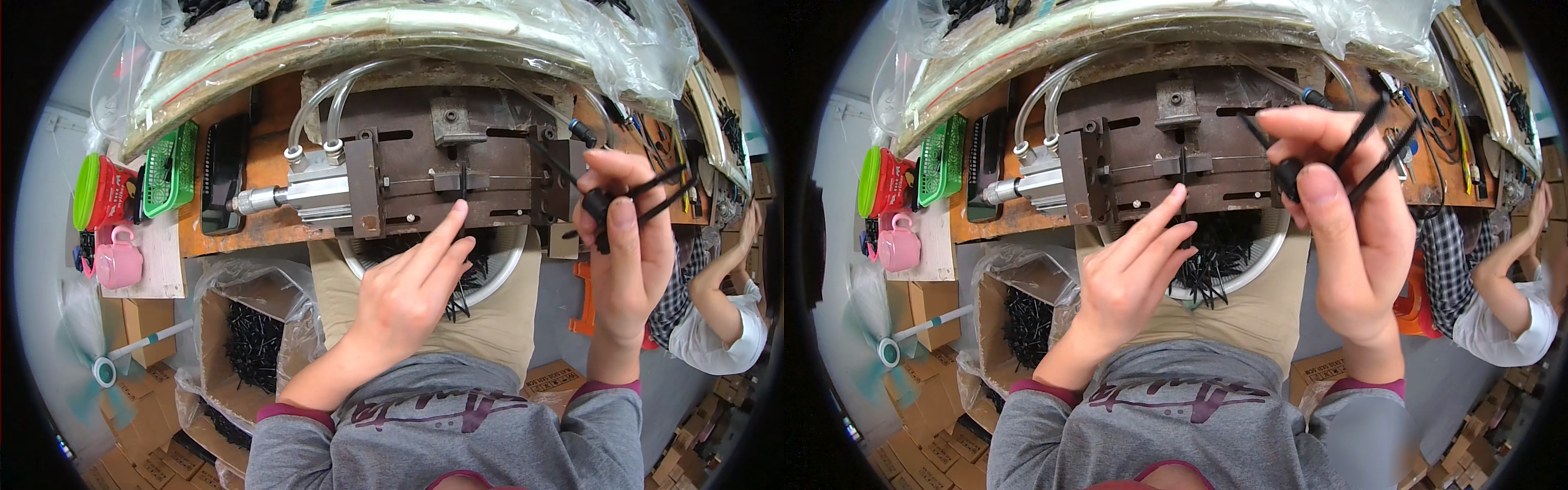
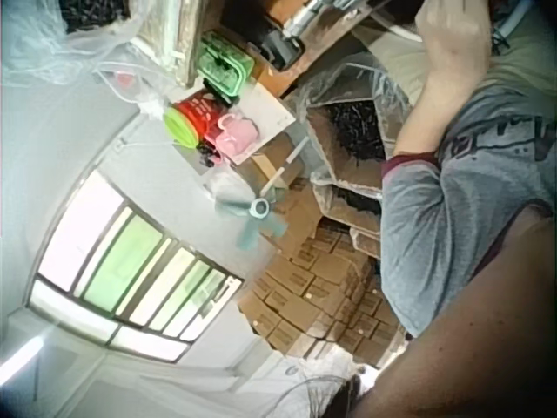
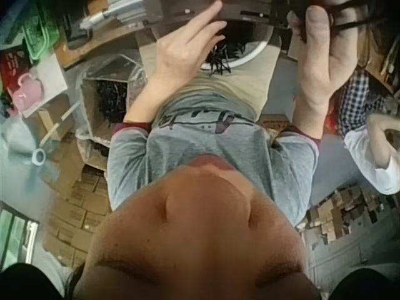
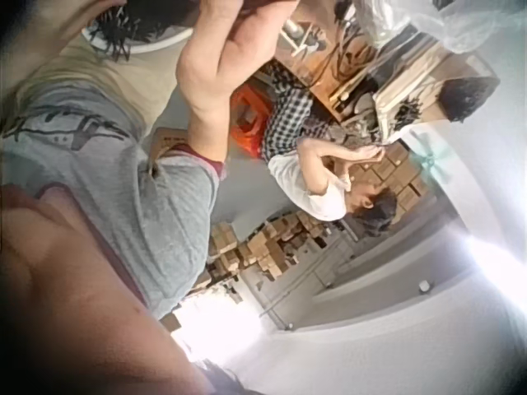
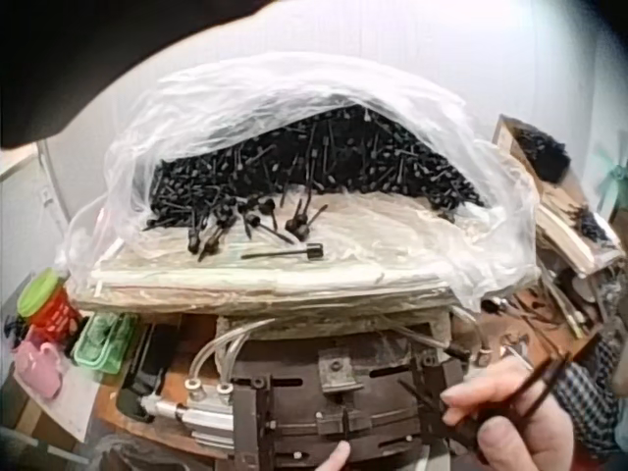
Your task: The person is assembling small black plastic components using a pneumatic jig or press.
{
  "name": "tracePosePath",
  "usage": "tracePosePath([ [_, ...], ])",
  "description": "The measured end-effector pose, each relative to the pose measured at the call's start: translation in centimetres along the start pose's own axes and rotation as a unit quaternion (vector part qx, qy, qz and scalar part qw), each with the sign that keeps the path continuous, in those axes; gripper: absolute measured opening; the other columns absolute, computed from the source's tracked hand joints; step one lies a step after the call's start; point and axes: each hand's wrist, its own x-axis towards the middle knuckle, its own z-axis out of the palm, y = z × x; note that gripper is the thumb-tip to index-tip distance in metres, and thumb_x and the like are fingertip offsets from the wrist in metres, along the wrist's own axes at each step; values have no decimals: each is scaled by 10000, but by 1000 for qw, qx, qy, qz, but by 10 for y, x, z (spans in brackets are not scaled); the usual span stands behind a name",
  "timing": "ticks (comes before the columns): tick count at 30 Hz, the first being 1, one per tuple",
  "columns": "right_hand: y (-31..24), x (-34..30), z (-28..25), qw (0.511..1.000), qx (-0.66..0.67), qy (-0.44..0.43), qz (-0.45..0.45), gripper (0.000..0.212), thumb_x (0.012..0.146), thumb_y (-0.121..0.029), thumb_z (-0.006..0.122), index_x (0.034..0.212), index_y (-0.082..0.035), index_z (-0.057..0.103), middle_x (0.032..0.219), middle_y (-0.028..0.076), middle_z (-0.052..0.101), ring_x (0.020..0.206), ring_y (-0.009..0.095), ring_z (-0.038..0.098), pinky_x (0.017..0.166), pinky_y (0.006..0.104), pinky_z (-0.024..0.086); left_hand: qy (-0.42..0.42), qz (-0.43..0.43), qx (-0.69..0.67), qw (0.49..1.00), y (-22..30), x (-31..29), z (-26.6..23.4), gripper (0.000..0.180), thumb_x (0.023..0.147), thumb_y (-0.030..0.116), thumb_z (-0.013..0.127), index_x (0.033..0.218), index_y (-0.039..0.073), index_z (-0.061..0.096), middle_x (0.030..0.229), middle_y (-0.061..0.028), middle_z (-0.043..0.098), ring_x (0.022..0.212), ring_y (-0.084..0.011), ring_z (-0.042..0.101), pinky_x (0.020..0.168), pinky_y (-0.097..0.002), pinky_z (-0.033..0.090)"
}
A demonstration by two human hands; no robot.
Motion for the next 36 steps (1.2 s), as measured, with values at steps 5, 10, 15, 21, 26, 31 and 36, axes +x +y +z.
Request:
tracePosePath([
  [5,10,-20,9,999,30,24,23,316,1019,-173,496,1229,44,587,1019,61,568,743,65,458,652,198,370,-2,44,127,991,-2,11,10,303,685,89,808,969,24,726,1198,-125,698,651,-162,656,589,-269,507],
  [10,13,-32,13,998,38,34,28,306,1011,-183,508,1201,40,595,1046,68,558,780,71,490,657,196,380,-17,35,138,990,0,17,6,293,691,97,810,963,30,725,1204,-124,694,648,-157,652,598,-268,509],
  [15,20,-44,20,999,21,21,31,268,996,-135,512,1172,46,599,1083,111,583,957,156,559,834,273,442,-2,-59,-127,990,2,14,4,349,699,63,862,1000,3,698,1100,-134,707,707,-127,685,626,-249,555],
  [21,33,-52,37,995,101,1,19,209,1004,-91,483,1107,49,597,1098,153,616,1042,214,582,931,342,460,50,-96,-348,931,20,18,1,409,688,42,895,1025,-13,668,956,-114,678,825,-167,707,701,-284,610],
  [26,38,-49,45,987,158,34,19,239,1053,-145,418,1105,38,563,1121,159,589,713,79,497,611,206,403,66,-66,-251,964,13,17,1,417,646,14,891,1020,-3,709,964,-111,678,822,-170,703,672,-272,591],
  [31,39,-40,33,958,276,67,39,214,1075,-180,353,1082,-9,482,963,151,559,618,91,426,519,229,377,44,-30,-70,996,2,5,5,359,629,-6,852,969,31,743,1099,-150,691,692,-177,665,641,-266,546],
  [36,29,-38,36,931,337,83,113,236,1094,-241,306,1029,-58,441,746,82,510,571,108,404,469,240,345,3,21,115,993,-2,7,11,295,668,110,833,942,50,741,1195,-114,703,616,-146,630,563,-245,480],
])
